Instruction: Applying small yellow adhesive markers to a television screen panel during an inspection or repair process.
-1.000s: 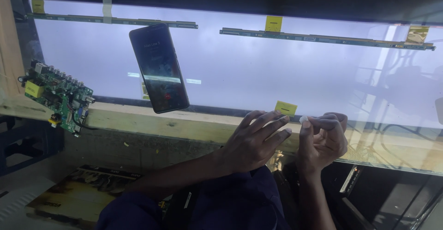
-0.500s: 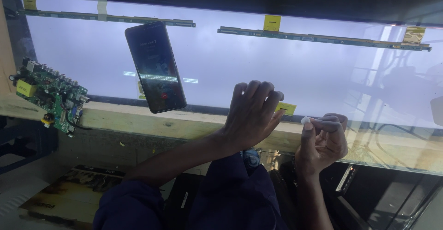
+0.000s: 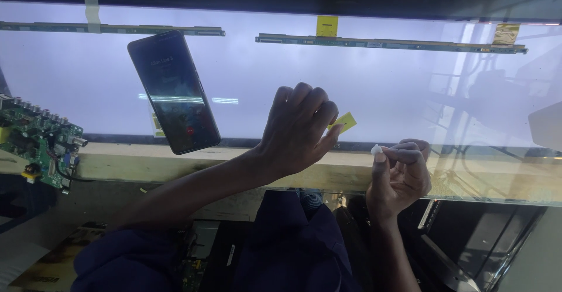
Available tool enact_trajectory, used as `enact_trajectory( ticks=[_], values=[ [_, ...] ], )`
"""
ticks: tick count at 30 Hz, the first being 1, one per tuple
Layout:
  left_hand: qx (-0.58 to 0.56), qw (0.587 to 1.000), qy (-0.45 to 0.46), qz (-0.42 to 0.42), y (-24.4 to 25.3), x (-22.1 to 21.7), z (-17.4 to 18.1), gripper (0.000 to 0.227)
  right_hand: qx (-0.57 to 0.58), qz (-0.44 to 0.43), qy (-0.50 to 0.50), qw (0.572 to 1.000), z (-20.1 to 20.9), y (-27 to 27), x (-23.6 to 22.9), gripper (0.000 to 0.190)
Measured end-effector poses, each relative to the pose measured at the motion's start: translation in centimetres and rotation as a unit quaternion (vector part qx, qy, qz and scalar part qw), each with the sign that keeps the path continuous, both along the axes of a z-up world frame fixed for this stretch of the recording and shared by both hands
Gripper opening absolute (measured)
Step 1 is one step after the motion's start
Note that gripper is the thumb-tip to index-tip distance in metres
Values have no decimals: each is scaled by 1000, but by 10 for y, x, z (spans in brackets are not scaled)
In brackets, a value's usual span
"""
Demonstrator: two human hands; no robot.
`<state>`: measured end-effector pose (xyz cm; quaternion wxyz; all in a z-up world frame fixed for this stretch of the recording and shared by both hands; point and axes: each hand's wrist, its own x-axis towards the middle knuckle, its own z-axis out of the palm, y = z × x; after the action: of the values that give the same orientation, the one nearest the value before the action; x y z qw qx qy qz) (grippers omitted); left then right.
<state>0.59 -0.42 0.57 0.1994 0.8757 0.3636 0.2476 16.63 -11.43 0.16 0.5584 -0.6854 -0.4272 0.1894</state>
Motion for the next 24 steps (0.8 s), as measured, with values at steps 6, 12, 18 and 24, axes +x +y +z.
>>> enact_trajectory(
  ticks=[6, 12, 18, 24],
  values=[
    [50, 990, -42, -121, 8, -6, -3, 11, 5, 0, -22, 1000, -2, 2, -1, 17],
    [166, 967, -19, -191, 11, -14, -5, 8, 1, 5, -42, 999, -4, 6, -2, 21],
    [166, 969, -14, -183, 12, -18, -11, 15, 3, 10, -64, 998, -8, 6, -2, 22],
    [18, 985, -111, -135, 20, -18, -11, 14, -32, 10, -60, 998, -3, 10, -7, 20]
  ],
)
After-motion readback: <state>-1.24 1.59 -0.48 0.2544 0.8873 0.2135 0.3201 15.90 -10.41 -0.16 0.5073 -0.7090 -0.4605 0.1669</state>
